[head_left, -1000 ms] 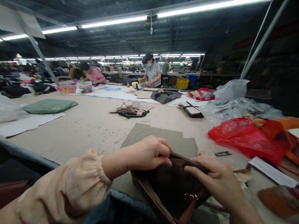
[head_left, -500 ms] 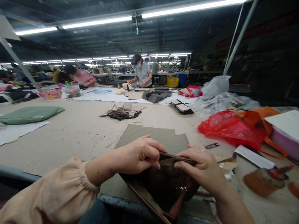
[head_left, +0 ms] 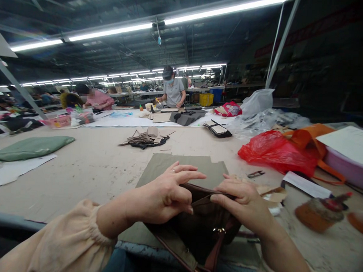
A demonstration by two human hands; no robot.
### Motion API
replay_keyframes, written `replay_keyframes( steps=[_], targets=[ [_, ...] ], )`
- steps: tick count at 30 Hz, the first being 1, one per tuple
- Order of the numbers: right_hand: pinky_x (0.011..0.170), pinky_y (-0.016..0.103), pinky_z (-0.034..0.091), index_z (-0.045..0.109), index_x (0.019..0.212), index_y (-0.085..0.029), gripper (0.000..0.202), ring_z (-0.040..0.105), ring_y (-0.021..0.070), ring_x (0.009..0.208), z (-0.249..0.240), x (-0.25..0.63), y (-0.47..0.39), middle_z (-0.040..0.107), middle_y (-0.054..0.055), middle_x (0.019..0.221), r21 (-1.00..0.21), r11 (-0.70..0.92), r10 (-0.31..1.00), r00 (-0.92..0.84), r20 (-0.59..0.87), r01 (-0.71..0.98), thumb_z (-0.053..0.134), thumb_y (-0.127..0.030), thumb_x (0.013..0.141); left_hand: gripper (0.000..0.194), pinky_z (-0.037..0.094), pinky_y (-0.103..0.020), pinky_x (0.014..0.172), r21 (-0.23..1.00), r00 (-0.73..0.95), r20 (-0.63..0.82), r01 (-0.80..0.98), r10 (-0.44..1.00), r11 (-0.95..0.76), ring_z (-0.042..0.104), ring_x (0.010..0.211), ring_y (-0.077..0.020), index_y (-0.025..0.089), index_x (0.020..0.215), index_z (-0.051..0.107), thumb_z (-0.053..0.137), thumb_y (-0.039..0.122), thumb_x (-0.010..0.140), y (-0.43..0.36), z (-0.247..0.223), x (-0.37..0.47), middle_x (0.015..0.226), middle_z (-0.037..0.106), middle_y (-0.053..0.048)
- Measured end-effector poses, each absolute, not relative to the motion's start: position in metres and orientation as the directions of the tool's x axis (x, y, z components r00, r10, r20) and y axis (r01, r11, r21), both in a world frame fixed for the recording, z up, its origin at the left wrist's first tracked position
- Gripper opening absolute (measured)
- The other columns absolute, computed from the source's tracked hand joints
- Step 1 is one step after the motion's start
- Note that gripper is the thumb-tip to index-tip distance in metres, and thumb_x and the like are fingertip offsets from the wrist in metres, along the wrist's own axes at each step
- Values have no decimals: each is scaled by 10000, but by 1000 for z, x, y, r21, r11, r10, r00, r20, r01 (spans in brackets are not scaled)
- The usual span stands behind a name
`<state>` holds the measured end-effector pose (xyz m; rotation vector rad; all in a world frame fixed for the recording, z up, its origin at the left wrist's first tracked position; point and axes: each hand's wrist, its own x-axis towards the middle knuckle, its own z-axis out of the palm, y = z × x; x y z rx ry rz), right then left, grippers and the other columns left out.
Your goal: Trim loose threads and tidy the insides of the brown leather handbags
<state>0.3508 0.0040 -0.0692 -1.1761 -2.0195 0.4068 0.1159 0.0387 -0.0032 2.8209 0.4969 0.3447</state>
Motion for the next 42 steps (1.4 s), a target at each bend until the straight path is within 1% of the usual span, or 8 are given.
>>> replay_keyframes(
  steps=[7,10,15,19,23,27,35,42],
  targets=[
    [1012,361,283,662,727,-240,170,587,116,663,-68,350,3,624,-49,640,-582,533,838,-291,461,613,549,-302,837,174,254,-415,1055,378,785,180,501,592,-779,556,1007,-157,182,677,586,513,227,828,38,-9,119,1100,616,-10],
    [1032,361,253,654,751,-240,183,587,115,683,-67,350,3,628,-49,663,-597,532,843,-304,444,601,513,-283,859,161,423,-284,865,390,745,192,539,639,-747,588,879,-144,176,685,615,526,215,813,41,-8,124,955,657,-24],
    [969,344,337,562,626,-196,317,539,124,624,-65,351,5,547,-26,589,-637,516,855,-297,426,573,423,-286,896,167,438,-225,681,365,699,190,601,689,-711,585,721,-131,162,696,651,545,240,800,51,-11,130,776,659,-27],
    [784,288,444,530,595,-192,356,544,150,661,-68,355,8,556,9,629,-685,464,884,-246,397,561,394,-321,897,178,434,-222,663,338,681,186,632,708,-697,576,691,-130,164,723,670,550,274,797,59,-14,132,743,653,-23],
    [692,257,450,645,792,-185,358,582,179,779,-69,359,7,641,34,783,-743,427,903,-194,384,515,350,-348,912,183,432,-217,656,333,662,194,650,724,-683,572,682,-127,162,706,670,556,280,788,62,-14,134,733,650,-20],
    [719,256,454,665,909,-200,286,596,182,823,-67,362,2,664,25,857,-748,434,900,-211,380,502,412,-330,882,183,429,-217,650,337,645,191,665,740,-666,574,686,-131,158,710,674,556,274,786,60,-13,136,731,652,-23],
    [978,357,354,691,786,-224,156,614,156,701,-75,356,4,683,-11,752,-650,488,853,-163,495,583,538,-255,795,184,428,-224,647,328,635,200,674,746,-662,568,681,-132,145,722,676,547,260,789,59,-13,137,721,643,-27],
    [647,255,450,685,829,-219,174,607,172,744,-66,354,0,677,13,787,-600,443,873,-168,458,666,522,-267,792,191,427,-224,641,334,636,203,669,744,-664,558,679,-129,148,698,670,542,258,788,59,-13,137,714,635,-22]
  ],
)
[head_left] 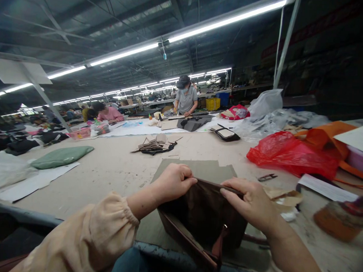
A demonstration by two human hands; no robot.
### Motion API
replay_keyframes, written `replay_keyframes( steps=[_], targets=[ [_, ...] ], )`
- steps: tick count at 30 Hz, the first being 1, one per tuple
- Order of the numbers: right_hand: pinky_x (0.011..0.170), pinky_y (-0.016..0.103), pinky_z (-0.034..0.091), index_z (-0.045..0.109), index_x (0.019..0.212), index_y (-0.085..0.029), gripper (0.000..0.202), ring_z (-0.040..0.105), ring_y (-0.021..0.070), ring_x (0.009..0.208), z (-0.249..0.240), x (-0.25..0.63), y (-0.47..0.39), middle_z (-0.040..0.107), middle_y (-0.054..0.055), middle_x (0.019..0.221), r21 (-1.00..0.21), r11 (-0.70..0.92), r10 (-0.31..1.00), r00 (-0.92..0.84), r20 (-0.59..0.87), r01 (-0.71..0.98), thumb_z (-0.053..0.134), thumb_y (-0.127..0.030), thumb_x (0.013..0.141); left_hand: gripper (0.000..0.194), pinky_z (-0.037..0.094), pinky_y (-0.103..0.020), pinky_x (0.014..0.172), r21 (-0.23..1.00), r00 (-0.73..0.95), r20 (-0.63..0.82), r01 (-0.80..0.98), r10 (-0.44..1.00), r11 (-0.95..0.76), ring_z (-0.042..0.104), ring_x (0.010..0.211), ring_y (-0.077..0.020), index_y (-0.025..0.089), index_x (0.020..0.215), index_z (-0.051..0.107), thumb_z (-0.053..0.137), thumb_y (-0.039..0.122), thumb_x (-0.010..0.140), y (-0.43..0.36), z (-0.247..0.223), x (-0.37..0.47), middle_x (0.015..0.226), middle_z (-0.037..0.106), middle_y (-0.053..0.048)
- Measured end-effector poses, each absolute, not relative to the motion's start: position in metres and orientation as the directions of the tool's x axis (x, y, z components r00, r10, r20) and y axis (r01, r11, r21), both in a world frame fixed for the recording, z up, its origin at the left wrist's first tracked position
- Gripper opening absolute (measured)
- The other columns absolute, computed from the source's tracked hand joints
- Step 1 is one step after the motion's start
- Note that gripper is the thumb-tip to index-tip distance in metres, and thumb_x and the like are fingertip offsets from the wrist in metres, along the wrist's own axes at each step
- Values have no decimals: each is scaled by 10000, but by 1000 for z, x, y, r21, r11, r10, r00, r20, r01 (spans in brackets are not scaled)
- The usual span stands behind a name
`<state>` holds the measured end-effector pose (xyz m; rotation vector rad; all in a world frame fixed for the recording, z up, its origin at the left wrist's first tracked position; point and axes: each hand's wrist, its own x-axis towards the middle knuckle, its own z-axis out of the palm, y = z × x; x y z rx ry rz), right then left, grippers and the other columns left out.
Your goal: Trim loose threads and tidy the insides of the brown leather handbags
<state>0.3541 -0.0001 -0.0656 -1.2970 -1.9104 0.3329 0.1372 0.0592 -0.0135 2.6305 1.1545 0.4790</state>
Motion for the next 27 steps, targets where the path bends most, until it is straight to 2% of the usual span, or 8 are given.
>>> replay_keyframes(
  steps=[6,11,14,18,22,25,27],
  targets=[
    [671,264,469,677,890,-226,185,614,189,786,-63,355,0,681,13,834,-616,453,879,-205,432,644,591,-294,740,178,438,-230,656,391,631,200,650,750,-651,562,681,-125,156,703,677,550,252,784,61,-15,135,725,641,-21],
    [604,246,511,642,965,-209,246,640,175,716,-68,356,4,676,10,851,-807,318,948,-141,287,498,594,-292,739,188,427,-290,843,418,756,266,469,599,-778,563,916,-156,158,642,649,585,269,780,51,-10,126,1055,605,-51],
    [480,216,507,613,968,-199,249,635,158,632,-72,353,6,662,8,822,-901,237,971,-129,203,363,581,-303,744,182,380,-353,925,333,783,284,461,554,-823,524,1010,-186,165,661,651,584,284,782,45,-6,124,1128,568,-57],
    [453,210,496,601,910,-194,195,620,153,620,-76,349,7,641,-2,762,-927,243,970,-91,226,285,561,-284,742,224,374,-370,924,217,788,248,522,563,-825,527,986,-199,181,718,665,621,400,737,44,-3,130,1069,593,-50],
    [507,216,464,616,835,-188,146,597,144,624,-76,348,6,631,-14,707,-863,307,949,-67,307,402,569,-262,718,363,363,-422,928,66,710,263,662,653,-747,561,910,-216,183,711,660,567,533,738,38,-2,138,937,644,-59],
    [530,219,432,624,801,-194,127,579,141,626,-76,348,6,630,-19,684,-803,341,929,-43,368,489,562,-266,716,302,217,-548,1009,-110,686,349,707,639,-699,500,1067,-294,193,700,652,558,471,769,24,2,141,968,648,-66],
    [546,223,419,627,797,-201,128,572,143,633,-77,348,6,633,-19,685,-782,348,921,-31,389,517,561,-279,720,256,139,-587,1027,-184,691,390,706,609,-684,453,1134,-319,194,714,647,553,421,786,14,7,143,1004,642,-64]
  ],
)
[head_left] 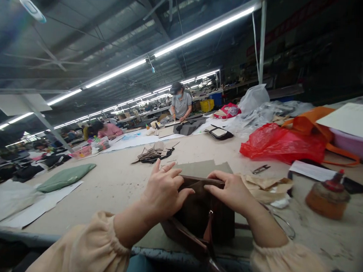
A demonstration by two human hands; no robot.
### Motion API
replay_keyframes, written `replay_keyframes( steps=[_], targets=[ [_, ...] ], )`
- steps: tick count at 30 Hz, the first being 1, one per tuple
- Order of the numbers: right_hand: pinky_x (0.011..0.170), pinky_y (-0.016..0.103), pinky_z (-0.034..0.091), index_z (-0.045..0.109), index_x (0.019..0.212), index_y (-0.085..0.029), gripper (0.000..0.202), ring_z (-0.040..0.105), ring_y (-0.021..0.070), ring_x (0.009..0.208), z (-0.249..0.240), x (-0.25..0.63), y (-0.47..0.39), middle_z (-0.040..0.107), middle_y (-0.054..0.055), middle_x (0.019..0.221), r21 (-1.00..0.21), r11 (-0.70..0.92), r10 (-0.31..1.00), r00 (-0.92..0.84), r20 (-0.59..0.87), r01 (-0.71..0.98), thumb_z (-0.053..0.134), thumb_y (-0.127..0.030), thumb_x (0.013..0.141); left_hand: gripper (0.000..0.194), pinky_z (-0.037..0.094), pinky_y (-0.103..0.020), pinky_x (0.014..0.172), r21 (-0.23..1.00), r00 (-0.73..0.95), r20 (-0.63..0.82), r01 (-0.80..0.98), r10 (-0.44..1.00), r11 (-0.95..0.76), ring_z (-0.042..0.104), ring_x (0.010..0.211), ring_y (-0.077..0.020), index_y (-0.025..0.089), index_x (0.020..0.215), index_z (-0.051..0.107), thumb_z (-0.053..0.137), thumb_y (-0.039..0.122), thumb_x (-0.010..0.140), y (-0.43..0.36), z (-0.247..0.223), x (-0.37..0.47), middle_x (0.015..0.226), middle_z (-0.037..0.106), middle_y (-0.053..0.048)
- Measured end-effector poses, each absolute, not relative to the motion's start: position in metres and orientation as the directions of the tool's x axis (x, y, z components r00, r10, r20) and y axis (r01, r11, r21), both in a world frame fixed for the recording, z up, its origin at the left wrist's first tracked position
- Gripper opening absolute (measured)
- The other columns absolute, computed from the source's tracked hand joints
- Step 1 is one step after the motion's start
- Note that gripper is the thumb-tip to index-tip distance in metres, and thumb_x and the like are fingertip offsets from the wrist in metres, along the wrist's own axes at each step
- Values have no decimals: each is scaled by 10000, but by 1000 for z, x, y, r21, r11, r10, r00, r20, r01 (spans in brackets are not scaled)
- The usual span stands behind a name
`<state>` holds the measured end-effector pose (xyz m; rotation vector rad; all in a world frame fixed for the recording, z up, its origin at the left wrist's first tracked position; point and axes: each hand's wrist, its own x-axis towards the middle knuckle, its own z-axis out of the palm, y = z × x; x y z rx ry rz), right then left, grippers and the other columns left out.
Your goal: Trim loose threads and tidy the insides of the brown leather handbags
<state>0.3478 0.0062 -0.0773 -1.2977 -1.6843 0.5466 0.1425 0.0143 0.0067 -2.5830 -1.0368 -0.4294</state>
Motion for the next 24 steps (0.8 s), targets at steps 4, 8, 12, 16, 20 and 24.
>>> replay_keyframes(
  steps=[4,8,12,16,20,24],
  targets=[
    [561,226,401,624,792,-215,120,568,142,642,-79,347,6,628,-25,679,-769,350,918,-33,395,535,563,-296,728,236,318,-483,967,-169,664,421,727,618,-666,520,1007,-262,194,818,651,558,408,785,5,13,145,966,637,-62],
    [551,221,386,615,788,-219,104,565,138,645,-80,348,4,622,-31,679,-769,377,913,-67,403,516,556,-283,732,292,441,-337,734,-102,655,320,742,684,-663,539,815,-206,206,852,652,585,470,746,9,8,154,817,612,-49],
    [559,221,380,607,774,-217,85,560,140,658,-79,347,2,621,-32,692,-763,388,908,-71,414,517,556,-267,727,309,421,-309,669,-86,642,249,760,725,-644,533,758,-194,210,774,666,578,504,738,14,-3,166,759,595,-41],
    [567,221,375,603,749,-213,75,552,141,668,-79,345,0,612,-28,693,-755,406,899,-77,431,515,541,-250,729,197,410,-288,667,-22,647,244,749,723,-662,536,739,-171,219,797,684,572,380,778,19,-14,172,752,595,-26],
    [571,224,369,617,751,-213,93,545,142,662,-79,344,-1,610,-21,685,-756,406,899,-75,432,513,533,-247,730,120,402,-262,697,94,676,294,683,676,-725,533,724,-137,208,760,689,580,253,784,24,-21,174,724,592,-6],
    [572,226,364,623,729,-216,78,542,142,673,-78,345,-2,618,-21,701,-744,412,898,-95,430,525,548,-230,710,118,383,-287,787,140,740,309,586,597,-798,522,736,-129,185,702,673,593,223,780,23,-21,172,726,601,-2]
  ],
)
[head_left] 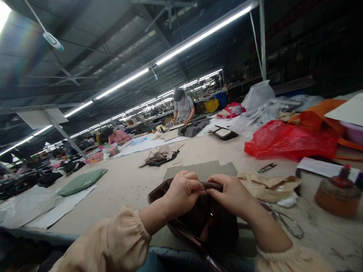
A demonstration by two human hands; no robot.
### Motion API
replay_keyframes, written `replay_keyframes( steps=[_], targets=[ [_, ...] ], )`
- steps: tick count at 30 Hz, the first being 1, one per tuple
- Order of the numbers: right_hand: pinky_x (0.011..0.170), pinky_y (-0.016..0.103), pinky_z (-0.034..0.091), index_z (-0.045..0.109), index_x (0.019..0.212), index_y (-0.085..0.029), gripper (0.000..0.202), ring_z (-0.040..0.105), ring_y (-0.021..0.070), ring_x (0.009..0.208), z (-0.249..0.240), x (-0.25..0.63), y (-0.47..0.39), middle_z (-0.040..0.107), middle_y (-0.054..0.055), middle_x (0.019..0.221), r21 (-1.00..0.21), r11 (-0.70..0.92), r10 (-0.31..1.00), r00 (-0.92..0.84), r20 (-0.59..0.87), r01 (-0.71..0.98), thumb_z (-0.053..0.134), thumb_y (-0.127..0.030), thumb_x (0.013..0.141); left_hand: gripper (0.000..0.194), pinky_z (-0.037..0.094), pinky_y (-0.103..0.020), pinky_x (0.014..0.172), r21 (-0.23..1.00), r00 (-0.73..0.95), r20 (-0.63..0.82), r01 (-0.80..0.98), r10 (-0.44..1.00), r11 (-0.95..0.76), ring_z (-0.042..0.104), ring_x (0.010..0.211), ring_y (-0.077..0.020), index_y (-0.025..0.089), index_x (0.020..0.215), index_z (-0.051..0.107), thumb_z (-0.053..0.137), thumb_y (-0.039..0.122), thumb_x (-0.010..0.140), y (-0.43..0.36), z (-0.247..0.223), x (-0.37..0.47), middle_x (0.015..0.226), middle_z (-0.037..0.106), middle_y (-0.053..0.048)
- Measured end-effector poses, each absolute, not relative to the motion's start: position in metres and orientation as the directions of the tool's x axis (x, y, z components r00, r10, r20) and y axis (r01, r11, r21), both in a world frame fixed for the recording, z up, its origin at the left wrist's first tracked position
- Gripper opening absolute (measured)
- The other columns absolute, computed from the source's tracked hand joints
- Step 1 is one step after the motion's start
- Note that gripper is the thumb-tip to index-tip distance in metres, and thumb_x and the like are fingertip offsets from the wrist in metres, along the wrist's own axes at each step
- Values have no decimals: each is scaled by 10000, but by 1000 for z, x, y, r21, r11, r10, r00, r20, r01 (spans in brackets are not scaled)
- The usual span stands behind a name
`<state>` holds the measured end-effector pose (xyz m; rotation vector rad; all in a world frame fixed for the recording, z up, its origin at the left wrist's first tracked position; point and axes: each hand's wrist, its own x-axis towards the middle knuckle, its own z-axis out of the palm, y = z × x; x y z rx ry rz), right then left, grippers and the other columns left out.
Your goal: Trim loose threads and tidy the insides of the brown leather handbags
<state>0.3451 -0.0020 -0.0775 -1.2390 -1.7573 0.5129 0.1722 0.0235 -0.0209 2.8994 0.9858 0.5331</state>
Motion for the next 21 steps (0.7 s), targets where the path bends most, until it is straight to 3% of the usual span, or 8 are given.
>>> replay_keyframes(
  steps=[6,13,21],
  targets=[
    [572,215,393,653,788,-209,116,560,137,668,-77,351,-2,631,-31,701,-816,410,912,-173,372,408,580,-235,702,116,262,-408,968,127,804,309,495,509,-859,509,823,-148,213,741,665,565,222,800,19,-16,165,766,596,0],
    [648,223,451,676,902,-201,244,602,157,752,-78,359,-2,671,-4,819,-829,430,901,-222,372,356,672,-311,685,97,385,-320,818,206,698,383,574,605,-793,496,840,-155,173,692,640,598,223,763,21,-20,160,854,540,-32],
    [620,218,448,705,832,-195,161,605,147,719,-80,358,2,680,15,781,-798,492,870,-167,464,348,627,-312,755,120,408,-298,799,270,624,432,599,651,-754,496,855,-155,155,630,566,615,176,737,26,-24,160,875,525,-27]
  ],
)
